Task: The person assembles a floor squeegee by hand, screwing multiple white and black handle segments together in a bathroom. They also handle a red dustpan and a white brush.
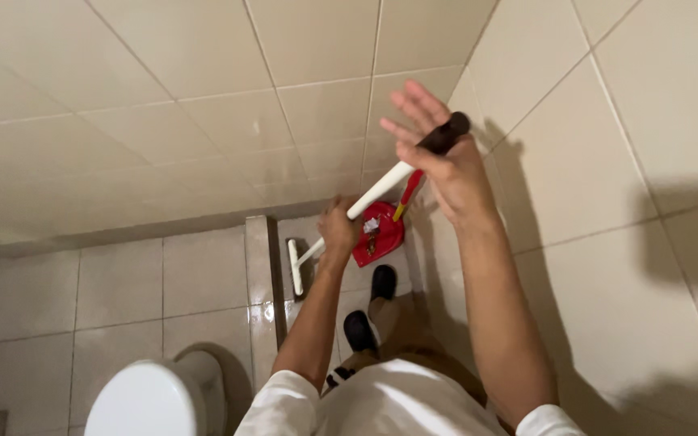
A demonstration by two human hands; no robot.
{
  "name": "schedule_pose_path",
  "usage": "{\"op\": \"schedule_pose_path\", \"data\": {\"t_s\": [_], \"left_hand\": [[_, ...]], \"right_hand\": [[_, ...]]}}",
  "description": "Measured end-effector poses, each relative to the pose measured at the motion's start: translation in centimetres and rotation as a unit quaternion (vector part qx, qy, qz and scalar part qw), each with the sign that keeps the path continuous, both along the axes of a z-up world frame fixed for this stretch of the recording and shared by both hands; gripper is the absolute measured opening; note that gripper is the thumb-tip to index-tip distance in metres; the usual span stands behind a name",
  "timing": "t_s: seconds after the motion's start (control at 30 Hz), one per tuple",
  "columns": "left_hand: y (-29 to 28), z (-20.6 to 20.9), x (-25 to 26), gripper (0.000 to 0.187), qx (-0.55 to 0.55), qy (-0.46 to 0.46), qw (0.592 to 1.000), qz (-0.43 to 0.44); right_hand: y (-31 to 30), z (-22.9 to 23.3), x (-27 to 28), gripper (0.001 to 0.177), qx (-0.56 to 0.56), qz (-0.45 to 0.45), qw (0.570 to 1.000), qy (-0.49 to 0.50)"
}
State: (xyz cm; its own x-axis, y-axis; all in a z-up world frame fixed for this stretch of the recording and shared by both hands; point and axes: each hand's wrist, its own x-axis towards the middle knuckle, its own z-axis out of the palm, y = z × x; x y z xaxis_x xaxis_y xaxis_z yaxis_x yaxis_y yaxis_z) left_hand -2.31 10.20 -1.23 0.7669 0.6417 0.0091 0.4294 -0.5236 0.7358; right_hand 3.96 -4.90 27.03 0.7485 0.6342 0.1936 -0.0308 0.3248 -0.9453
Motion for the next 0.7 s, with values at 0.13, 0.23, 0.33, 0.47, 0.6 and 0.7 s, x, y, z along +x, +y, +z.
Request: {"op": "schedule_pose_path", "data": {"t_s": [0.13, 0.23, 0.33, 0.47, 0.6, 0.7], "left_hand": [[1.9, -0.6, 1.1, 0.030, -0.060, -0.001, 0.998, 0.021], [3.3, -1.2, 3.0, 0.030, -0.052, 0.006, 0.999, 0.012], [3.8, -2.6, 4.8, 0.035, -0.065, 0.010, 0.997, -0.029], [3.4, -6.2, 6.5, 0.027, -0.065, 0.030, 0.996, -0.058], [2.9, -7.7, 7.9, 0.026, -0.041, -0.007, 0.995, -0.088], [2.4, -7.6, 9.8, 0.025, -0.206, -0.003, 0.977, -0.059]], "right_hand": [[0.2, -2.8, 3.0, 0.083, -0.020, 0.015, 0.999, 0.020], [-0.4, -7.0, 5.6, 0.082, 0.000, 0.035, 0.999, 0.039], [-0.3, -12.8, 9.1, 0.074, -0.012, -0.017, 0.987, 0.160], [-0.7, -21.9, 12.2, 0.073, -0.008, -0.103, 0.956, 0.276], [-1.6, -29.8, 14.9, 0.079, -0.107, -0.146, 0.909, 0.374], [-2.1, -35.2, 16.6, 0.084, -0.144, -0.104, 0.900, 0.398]]}}
